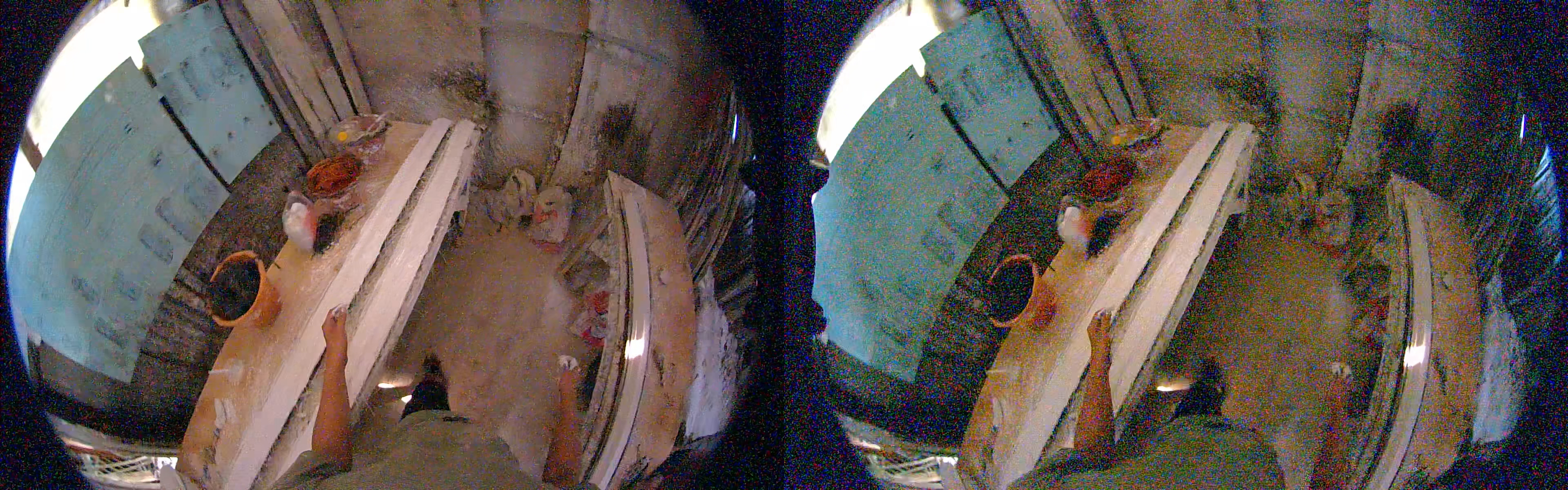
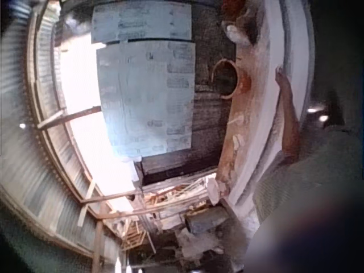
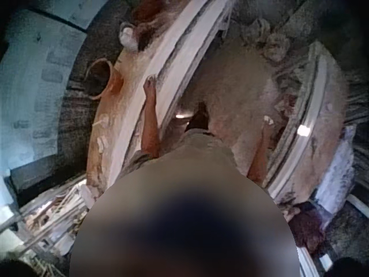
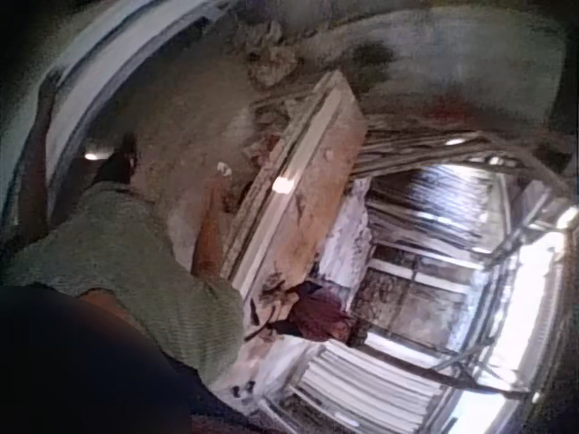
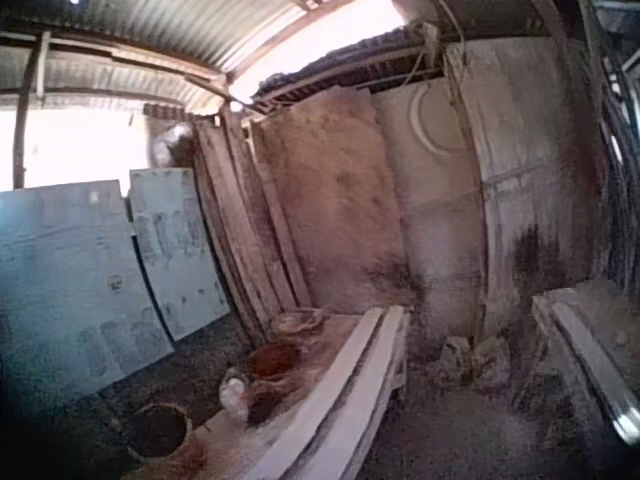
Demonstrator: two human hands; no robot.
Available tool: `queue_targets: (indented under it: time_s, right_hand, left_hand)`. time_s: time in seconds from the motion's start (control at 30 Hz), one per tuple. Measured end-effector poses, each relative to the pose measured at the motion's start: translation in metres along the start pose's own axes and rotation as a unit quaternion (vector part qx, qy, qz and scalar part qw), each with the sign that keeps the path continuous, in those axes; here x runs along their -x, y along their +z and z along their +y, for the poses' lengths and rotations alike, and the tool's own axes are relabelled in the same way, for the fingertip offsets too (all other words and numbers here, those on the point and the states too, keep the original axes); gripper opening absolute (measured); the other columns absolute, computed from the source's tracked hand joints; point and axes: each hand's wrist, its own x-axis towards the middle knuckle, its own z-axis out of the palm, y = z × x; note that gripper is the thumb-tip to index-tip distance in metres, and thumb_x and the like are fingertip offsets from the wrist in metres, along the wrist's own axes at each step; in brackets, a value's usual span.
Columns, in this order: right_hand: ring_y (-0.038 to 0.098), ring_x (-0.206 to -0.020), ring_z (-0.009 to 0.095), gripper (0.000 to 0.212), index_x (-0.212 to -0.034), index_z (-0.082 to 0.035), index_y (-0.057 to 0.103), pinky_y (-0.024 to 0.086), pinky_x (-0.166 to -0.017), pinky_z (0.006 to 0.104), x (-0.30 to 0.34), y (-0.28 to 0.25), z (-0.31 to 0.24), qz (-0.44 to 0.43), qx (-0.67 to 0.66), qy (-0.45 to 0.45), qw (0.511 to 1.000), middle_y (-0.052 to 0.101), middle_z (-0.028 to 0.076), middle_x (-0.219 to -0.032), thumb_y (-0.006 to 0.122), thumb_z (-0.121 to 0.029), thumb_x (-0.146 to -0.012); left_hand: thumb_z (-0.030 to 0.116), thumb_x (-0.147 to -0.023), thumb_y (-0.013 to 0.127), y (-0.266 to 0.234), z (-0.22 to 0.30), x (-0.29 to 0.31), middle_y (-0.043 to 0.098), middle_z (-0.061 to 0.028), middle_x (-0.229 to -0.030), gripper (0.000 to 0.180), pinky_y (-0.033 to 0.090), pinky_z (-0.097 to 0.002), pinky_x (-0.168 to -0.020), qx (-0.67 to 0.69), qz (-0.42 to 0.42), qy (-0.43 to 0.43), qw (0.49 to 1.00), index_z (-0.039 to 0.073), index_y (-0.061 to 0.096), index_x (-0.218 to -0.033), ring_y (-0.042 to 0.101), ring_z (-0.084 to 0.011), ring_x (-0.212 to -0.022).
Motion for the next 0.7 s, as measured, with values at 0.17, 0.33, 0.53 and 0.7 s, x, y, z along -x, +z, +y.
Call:
queue_targets:
  time_s: [0.17, 0.33, 0.53, 0.7]
  right_hand:
    - [0.068, -0.087, 0.033, 0.033, -0.122, -0.004, 0.067, 0.054, -0.073, 0.0463, -0.109, 0.025, -0.007, -0.002, 0.023, -0.029, 0.999, 0.073, 0.012, -0.106, 0.06, -0.027, -0.1]
    - [0.067, -0.091, 0.039, 0.036, -0.127, -0.006, 0.065, 0.053, -0.081, 0.0473, -0.246, 0.08, -0.07, 0.001, 0.414, -0.282, 0.865, 0.072, 0.019, -0.108, 0.061, -0.029, -0.099]
    - [0.067, -0.104, 0.038, 0.04, -0.132, -0.008, 0.064, 0.051, -0.093, 0.0455, -0.346, 0.205, -0.265, -0.136, 0.262, -0.194, 0.936, 0.071, 0.02, -0.113, 0.059, -0.032, -0.1]
    - [0.068, -0.107, 0.03, 0.041, -0.129, -0.003, 0.064, 0.051, -0.094, 0.0418, -0.359, 0.373, -0.399, -0.308, 0.231, -0.271, 0.882, 0.072, 0.016, -0.115, 0.059, -0.032, -0.1]
  left_hand:
    - [0.028, -0.104, 0.062, 0.077, -0.02, -0.105, 0.07, -0.0088, -0.114, 0.038, 0.047, -0.0325, -0.095, 0.057, 0.021, 0.048, 0.997, -0.002, 0.065, -0.126, 0.062, -0.0191, -0.105]
    - [0.029, -0.103, 0.063, 0.129, -0.043, -0.229, 0.069, -0.0168, -0.121, 0.045, 0.044, -0.0371, -0.104, -0.017, 0.117, 0.033, 0.992, -0.005, 0.061, -0.132, 0.062, -0.028, -0.115]
    - [0.028, -0.102, 0.062, 0.16, -0.003, -0.3, 0.068, -0.0223, -0.123, 0.049, 0.044, -0.0404, -0.106, -0.074, 0.143, 0.018, 0.987, -0.006, 0.057, -0.137, 0.062, -0.0338, -0.118]
    - [0.027, -0.102, 0.061, 0.181, 0.028, -0.269, 0.07, -0.0203, -0.118, 0.045, 0.047, -0.0379, -0.102, -0.083, 0.149, -0.09, 0.981, -0.003, 0.059, -0.135, 0.065, -0.0297, -0.115]
